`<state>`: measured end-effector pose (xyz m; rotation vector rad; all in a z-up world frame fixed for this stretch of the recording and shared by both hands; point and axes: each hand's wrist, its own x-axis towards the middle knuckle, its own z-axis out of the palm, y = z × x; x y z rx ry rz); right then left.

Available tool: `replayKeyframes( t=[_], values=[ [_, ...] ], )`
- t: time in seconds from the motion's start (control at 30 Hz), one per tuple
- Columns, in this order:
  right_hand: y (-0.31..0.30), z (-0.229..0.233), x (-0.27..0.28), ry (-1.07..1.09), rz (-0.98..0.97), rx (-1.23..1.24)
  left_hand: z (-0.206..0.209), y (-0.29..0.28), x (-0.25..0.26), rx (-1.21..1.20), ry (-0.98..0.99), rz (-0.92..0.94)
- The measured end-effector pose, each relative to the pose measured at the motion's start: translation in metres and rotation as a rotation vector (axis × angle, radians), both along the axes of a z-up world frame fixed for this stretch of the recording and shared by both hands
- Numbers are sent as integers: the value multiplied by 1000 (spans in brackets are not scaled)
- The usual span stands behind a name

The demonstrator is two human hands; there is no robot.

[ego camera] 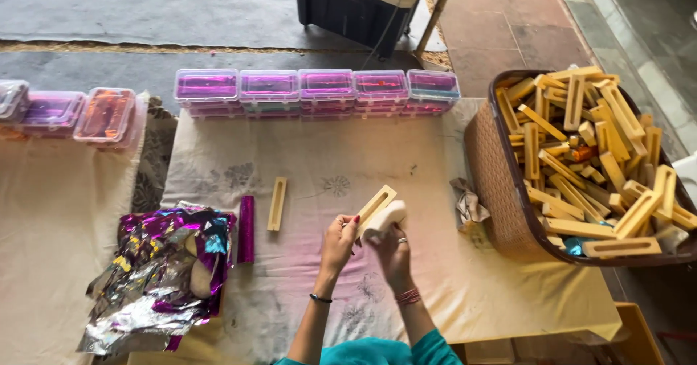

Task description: Wrapping small wooden blocks in colorful foil and clear plastic.

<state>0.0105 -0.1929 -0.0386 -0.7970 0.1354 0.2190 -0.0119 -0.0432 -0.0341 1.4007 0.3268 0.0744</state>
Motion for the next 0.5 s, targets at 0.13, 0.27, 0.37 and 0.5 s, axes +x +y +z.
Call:
replayKeyframes(
  t=[0.13,0.27,0.37,0.5],
  values=[
    [17,17,12,44,88,225,-11,-25,-6,206,1,-80],
    [4,-4,38,268,-126,75,29,-28,-13,426,92,-223],
    [10,-9,24,41,-79,-98,19,-33,-10,498,120,-178],
    [7,-20,28,-109,-93,-262,1,-30,-8,704,-5,-48]
  ],
)
